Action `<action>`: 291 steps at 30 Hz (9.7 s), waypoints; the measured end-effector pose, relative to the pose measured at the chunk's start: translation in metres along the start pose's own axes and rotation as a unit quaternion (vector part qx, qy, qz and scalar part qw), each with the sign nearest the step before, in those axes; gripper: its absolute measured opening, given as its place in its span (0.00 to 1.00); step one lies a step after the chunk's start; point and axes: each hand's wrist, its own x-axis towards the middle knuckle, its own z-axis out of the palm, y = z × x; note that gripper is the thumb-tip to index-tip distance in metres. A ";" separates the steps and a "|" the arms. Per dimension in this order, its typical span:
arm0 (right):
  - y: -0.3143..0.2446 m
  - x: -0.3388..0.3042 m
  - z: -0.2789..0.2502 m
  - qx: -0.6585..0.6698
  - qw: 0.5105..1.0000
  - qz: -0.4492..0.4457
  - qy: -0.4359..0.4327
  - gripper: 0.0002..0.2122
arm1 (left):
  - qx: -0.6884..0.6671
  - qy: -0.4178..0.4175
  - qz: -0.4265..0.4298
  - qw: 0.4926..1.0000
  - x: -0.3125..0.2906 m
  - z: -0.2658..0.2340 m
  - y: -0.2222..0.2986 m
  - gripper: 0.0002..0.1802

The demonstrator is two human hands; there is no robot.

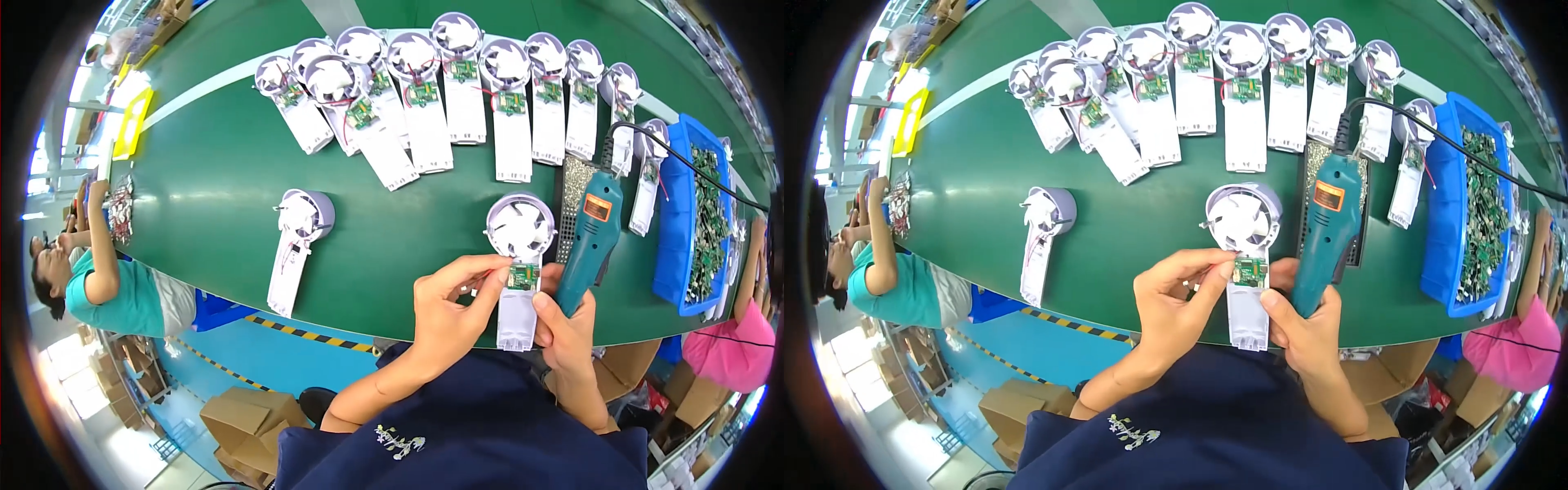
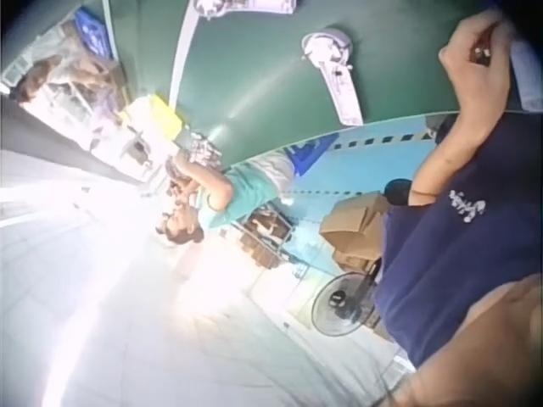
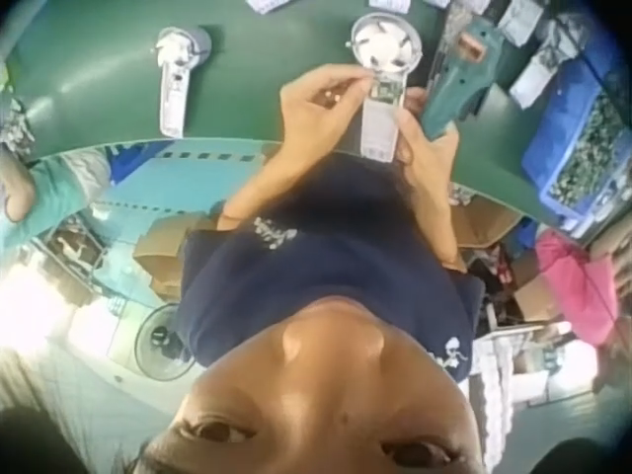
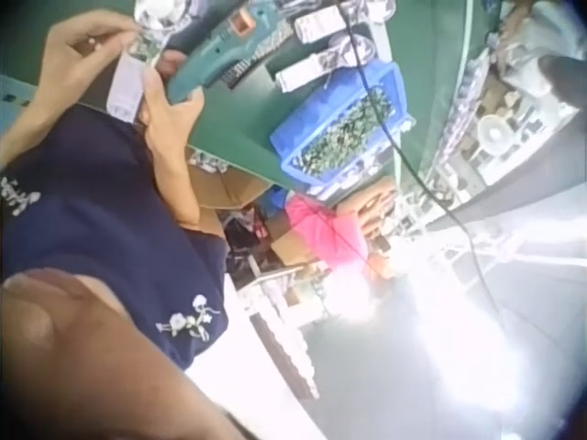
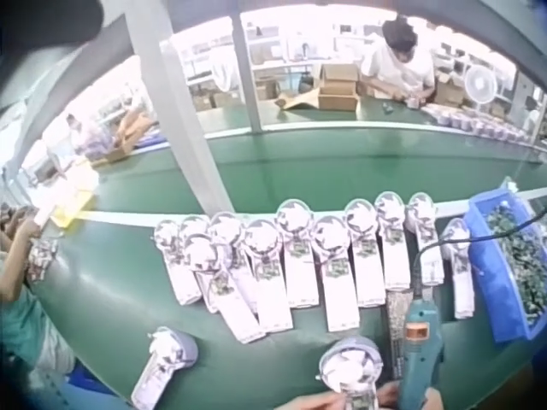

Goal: The person assembles portable fans by positioning circuit boards into fan housings, securing them with an electric screwdriver, and connecting and routing wires into the casings by hand.

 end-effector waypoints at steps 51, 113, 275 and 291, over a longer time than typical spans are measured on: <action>-0.100 -0.028 -0.090 -0.373 0.903 -0.211 0.022 0.14 | 0.566 -0.094 0.217 0.790 0.031 -0.186 0.052 0.11; -0.003 0.011 0.012 -0.148 0.984 -0.024 -0.095 0.16 | 0.075 -0.195 -0.022 0.978 0.008 -0.043 0.004 0.25; -0.059 0.014 0.013 0.134 0.889 -0.324 -0.294 0.30 | 0.306 -0.147 0.257 0.905 0.013 0.004 0.019 0.15; -0.041 0.025 0.016 0.092 0.866 -0.399 -0.289 0.16 | 0.366 -0.109 0.243 0.892 0.013 -0.004 0.013 0.34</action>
